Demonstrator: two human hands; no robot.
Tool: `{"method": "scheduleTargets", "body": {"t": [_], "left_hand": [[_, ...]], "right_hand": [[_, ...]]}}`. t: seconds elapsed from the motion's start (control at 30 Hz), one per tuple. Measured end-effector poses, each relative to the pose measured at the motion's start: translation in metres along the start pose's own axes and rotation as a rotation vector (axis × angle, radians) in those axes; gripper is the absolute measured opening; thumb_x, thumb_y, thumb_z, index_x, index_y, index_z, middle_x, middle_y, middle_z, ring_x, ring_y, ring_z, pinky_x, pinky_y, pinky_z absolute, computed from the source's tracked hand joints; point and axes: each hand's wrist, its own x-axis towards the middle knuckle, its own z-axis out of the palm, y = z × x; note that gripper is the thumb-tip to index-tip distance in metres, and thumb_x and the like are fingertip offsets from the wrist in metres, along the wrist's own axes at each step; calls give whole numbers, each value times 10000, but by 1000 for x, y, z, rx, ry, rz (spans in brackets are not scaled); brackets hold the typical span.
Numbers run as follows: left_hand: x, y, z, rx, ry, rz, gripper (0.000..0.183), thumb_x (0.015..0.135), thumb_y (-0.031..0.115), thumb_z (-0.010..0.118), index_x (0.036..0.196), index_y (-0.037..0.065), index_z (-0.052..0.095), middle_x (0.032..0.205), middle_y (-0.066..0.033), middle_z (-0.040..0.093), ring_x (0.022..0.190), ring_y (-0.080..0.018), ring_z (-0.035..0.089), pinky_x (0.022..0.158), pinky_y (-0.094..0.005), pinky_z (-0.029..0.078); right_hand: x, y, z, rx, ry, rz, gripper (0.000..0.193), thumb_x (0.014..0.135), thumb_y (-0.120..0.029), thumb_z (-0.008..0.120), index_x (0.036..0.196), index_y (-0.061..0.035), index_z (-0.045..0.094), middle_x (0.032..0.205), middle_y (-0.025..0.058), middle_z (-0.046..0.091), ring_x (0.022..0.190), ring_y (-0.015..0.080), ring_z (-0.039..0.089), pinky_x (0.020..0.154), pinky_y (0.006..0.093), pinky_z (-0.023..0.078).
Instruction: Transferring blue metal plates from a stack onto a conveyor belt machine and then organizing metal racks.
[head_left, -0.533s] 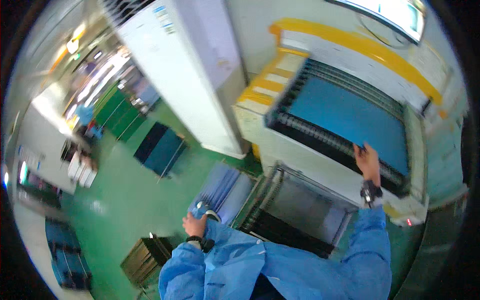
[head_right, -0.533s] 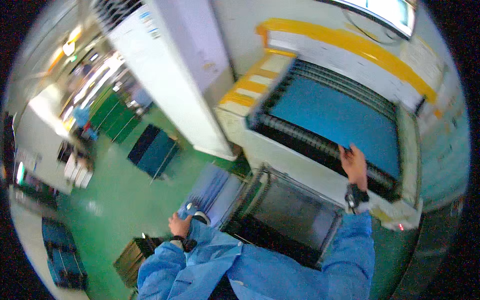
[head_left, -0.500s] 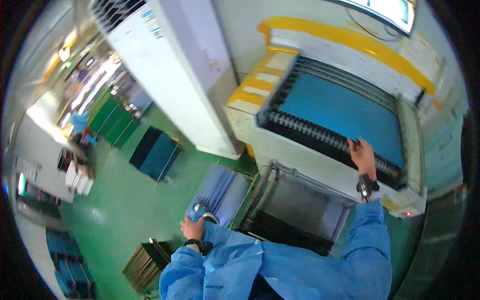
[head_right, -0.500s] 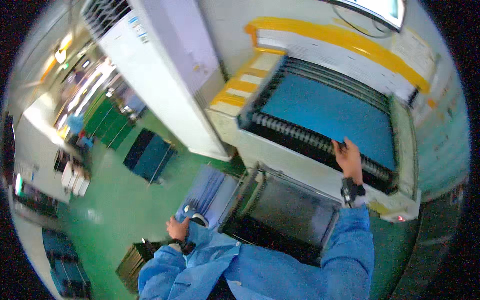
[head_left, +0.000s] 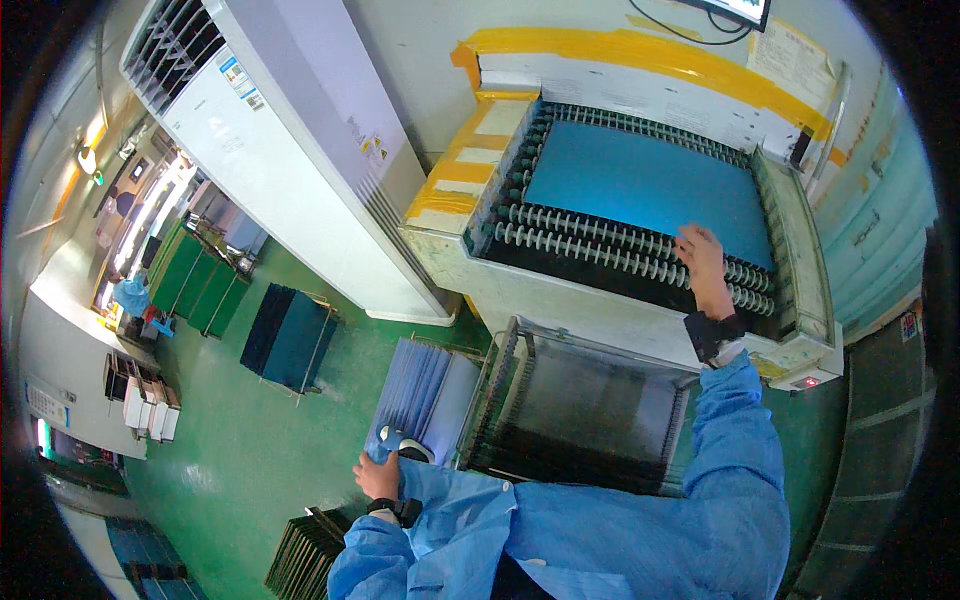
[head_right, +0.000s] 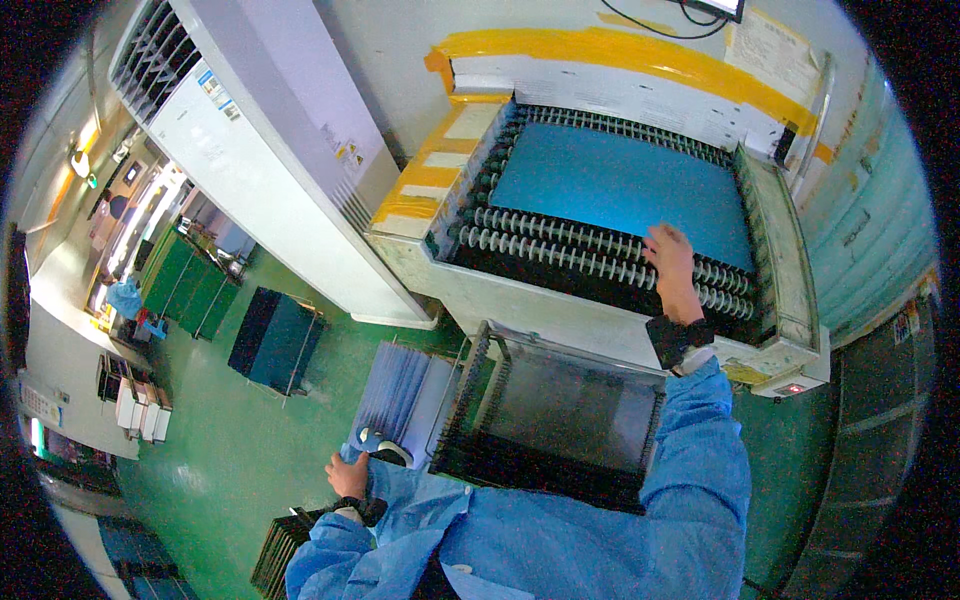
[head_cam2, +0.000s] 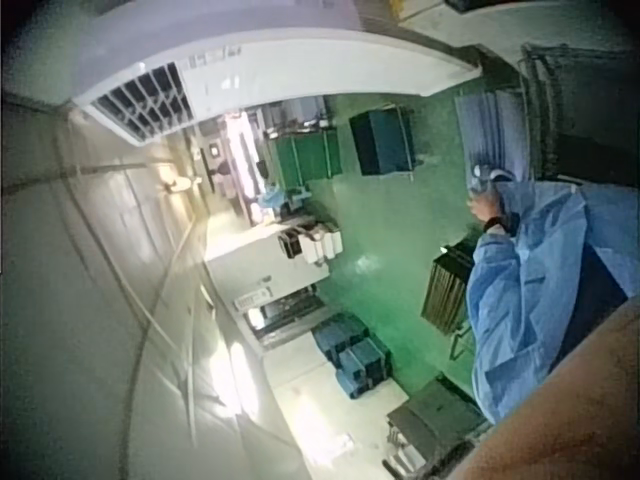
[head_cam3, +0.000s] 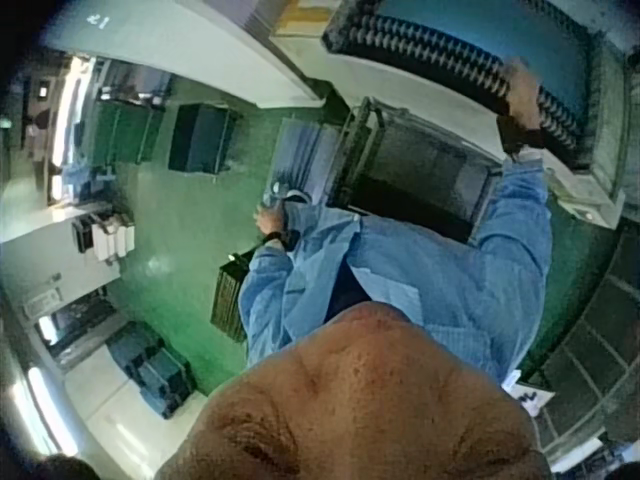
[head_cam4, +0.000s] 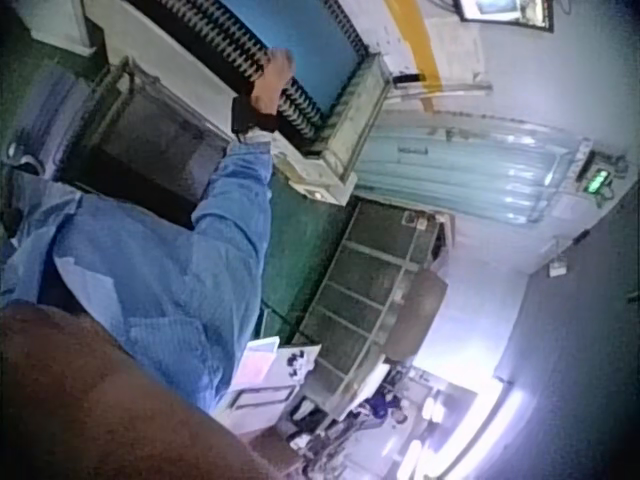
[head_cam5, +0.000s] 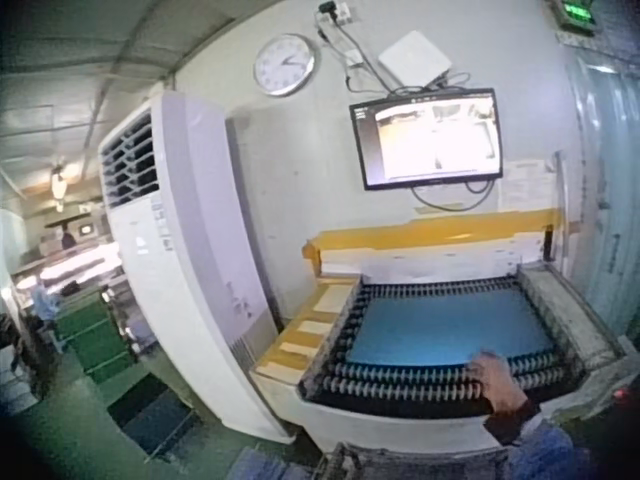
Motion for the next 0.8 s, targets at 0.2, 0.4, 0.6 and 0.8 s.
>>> {"method": "scheduleTargets", "body": {"t": [0.2,0.4,0.6,0.8], "left_hand": [[-4,-6,-4,0,-20,-11,882,704,564,783,1369,57,502,1266,-265,522,1143,-483,538,962,-535,466],[0,-5,2,16,-13,0,834,699,521,779,1348,65,521,1244,-247,524,1129,-466,539,938,-535,481],[-1,-5,1,12,-2,-12,838,694,526,785,1339,59,524,1246,-247,521,1137,-462,535,935,-536,482],[-1,-8,1,18,4,-18,832,683,529,798,1321,63,537,1245,-247,524,1128,-469,537,921,-541,487]], "right_hand": [[-26,-11,33,-1282,25,-258,552,911,-411,614,1392,-150,535,1490,158,456,1383,416,378,1124,554,294],[2,-4,21,-1337,0,-365,570,923,-454,586,1419,-182,519,1538,149,395,1417,401,338,1129,593,269],[36,-14,18,-1356,-101,-292,587,946,-487,554,1454,-201,487,1551,160,372,1433,395,313,1129,593,271],[49,-24,25,-1372,-138,-189,599,949,-471,553,1479,-213,451,1588,105,321,1457,351,281,1148,596,246]]}}
